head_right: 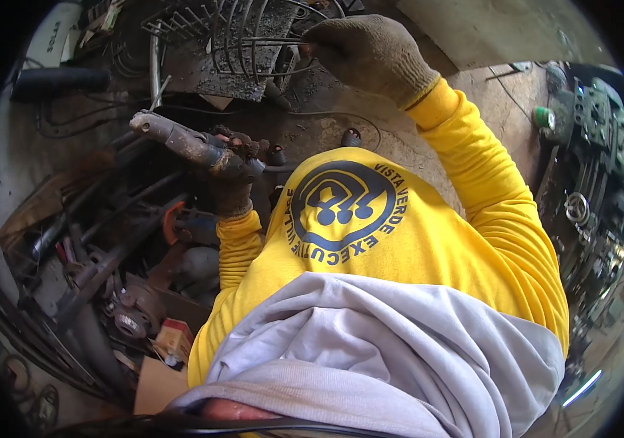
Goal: The person uses an angle grinder to smooth the edges of metal bars, سپس welds pieces together to construct a spherical wire cage on a workbench.
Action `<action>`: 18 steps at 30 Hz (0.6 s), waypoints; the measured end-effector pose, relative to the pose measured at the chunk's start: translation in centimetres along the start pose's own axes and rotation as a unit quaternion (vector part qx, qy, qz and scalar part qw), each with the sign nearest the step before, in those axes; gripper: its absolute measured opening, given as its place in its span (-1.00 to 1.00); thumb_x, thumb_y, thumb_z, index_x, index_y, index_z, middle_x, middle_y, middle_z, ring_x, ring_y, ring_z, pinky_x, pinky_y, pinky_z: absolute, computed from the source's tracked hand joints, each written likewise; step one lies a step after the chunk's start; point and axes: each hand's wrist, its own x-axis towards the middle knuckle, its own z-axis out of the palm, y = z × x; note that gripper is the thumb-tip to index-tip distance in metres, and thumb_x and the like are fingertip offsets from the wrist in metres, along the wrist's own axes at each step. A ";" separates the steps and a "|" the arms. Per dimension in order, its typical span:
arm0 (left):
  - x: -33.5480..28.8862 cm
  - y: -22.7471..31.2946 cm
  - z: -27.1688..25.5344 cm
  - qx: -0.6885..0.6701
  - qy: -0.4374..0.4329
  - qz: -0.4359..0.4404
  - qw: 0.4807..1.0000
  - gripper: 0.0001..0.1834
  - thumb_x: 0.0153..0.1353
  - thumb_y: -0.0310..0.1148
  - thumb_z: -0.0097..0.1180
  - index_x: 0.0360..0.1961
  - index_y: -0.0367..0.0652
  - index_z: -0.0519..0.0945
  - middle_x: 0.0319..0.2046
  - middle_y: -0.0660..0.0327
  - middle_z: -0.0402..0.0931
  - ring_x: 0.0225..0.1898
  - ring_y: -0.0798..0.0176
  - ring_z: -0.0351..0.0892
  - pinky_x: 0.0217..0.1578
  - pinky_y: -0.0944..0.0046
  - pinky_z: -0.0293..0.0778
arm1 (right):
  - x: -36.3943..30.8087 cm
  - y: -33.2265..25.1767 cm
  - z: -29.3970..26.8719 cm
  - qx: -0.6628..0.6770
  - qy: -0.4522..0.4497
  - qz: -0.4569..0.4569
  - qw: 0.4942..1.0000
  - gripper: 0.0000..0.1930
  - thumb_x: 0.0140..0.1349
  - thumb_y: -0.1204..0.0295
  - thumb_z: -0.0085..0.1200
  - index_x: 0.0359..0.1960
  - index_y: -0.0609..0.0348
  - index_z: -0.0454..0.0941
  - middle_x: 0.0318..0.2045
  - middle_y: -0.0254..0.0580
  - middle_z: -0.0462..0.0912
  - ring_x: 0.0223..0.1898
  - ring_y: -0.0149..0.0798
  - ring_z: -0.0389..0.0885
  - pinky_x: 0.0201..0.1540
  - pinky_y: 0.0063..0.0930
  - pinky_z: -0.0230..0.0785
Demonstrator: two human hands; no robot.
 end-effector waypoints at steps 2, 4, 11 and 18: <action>1.2 -0.2 0.0 0.042 0.012 -0.016 0.999 -0.59 0.47 -0.04 -0.10 0.10 -0.11 0.50 0.06 0.10 0.49 0.06 0.00 0.48 0.16 -0.01 0.40 | -0.9 1.7 -1.6 -0.001 -0.021 -0.032 0.999 -0.78 0.22 0.37 0.24 -0.10 0.01 0.71 -0.32 -0.10 0.74 -0.31 -0.04 0.72 -0.23 -0.27 0.59; 2.3 -0.4 0.7 0.050 0.035 -0.062 0.996 -0.62 0.49 -0.07 -0.13 0.09 -0.08 0.51 0.06 0.12 0.50 0.06 0.01 0.48 0.16 0.00 0.40 | -1.8 3.0 -3.7 0.007 -0.031 -0.006 0.999 -0.70 0.15 0.37 0.26 -0.06 0.07 0.69 -0.30 -0.03 0.73 -0.28 0.01 0.72 -0.20 -0.23 0.59; 3.5 -0.9 2.1 -0.011 0.039 -0.278 0.960 -0.59 0.49 -0.01 -0.19 0.08 -0.06 0.50 -0.03 0.10 0.54 -0.06 0.09 0.56 0.02 0.04 0.52 | -5.8 4.9 -6.2 0.019 0.024 0.025 0.999 -0.80 0.06 0.43 0.29 -0.24 0.06 0.74 -0.41 -0.05 0.72 -0.38 0.03 0.71 -0.28 -0.21 0.58; 4.0 -1.9 3.5 0.406 0.028 -0.130 0.904 -0.68 0.41 -0.24 -0.03 0.10 -0.12 0.45 -0.09 0.17 0.50 -0.12 0.17 0.57 -0.05 0.14 0.56 | -7.0 5.3 -7.0 0.009 0.004 0.079 0.997 -0.84 0.09 0.41 0.30 -0.27 0.06 0.74 -0.41 -0.04 0.73 -0.40 0.01 0.71 -0.28 -0.20 0.58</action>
